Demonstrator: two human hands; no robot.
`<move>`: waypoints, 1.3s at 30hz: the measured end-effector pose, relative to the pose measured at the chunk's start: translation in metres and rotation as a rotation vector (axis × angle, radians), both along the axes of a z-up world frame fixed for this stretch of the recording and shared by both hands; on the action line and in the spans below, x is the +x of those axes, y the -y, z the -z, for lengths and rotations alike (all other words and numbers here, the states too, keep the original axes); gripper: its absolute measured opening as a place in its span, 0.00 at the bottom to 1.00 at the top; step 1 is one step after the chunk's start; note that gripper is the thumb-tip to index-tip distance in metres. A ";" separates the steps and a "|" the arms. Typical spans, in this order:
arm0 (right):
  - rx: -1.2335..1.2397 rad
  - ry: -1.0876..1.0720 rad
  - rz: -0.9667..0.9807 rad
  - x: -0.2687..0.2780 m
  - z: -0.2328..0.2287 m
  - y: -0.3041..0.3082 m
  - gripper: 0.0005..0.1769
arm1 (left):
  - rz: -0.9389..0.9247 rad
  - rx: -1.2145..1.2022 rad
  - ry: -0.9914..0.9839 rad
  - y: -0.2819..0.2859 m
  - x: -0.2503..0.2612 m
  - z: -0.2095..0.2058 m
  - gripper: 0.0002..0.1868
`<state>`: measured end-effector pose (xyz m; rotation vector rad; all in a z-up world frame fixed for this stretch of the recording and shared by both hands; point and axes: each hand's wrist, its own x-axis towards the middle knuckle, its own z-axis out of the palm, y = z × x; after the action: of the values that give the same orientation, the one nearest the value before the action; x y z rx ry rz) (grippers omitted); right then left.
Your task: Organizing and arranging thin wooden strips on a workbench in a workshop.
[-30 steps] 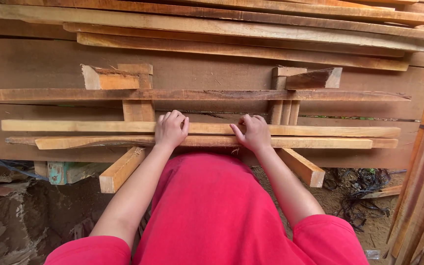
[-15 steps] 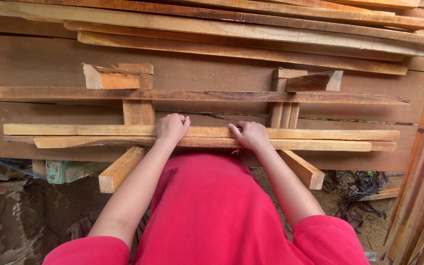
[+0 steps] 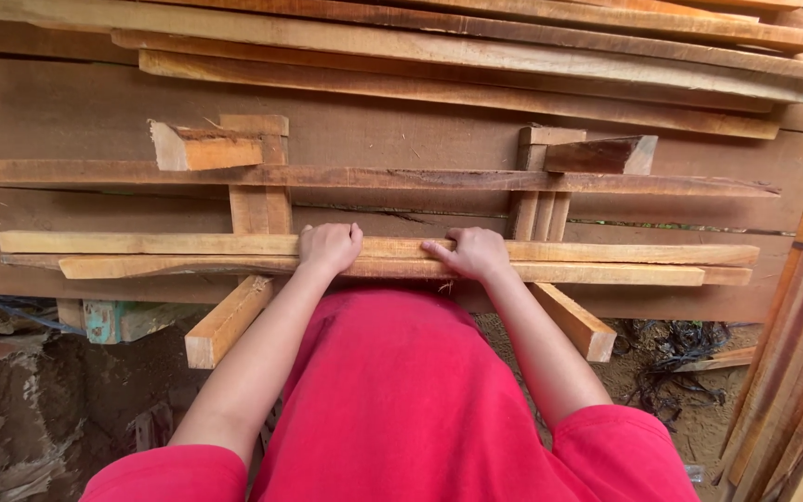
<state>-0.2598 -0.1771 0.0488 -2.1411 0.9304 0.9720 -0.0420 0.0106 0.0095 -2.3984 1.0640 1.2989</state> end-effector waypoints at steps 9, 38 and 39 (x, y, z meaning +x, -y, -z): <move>-0.720 0.869 0.095 -0.023 0.073 0.000 0.25 | 0.112 -0.998 0.403 0.008 -0.006 0.036 0.20; -0.366 0.261 0.017 -0.021 0.020 0.001 0.34 | 0.079 -0.492 0.371 -0.014 -0.004 0.042 0.26; -0.286 0.214 0.004 -0.008 0.008 0.006 0.38 | 0.074 -0.470 0.382 -0.009 0.002 0.040 0.26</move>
<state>-0.2681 -0.1830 0.0409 -2.4217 1.0139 0.6201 -0.0402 0.0192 -0.0303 -2.7421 1.4364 0.5660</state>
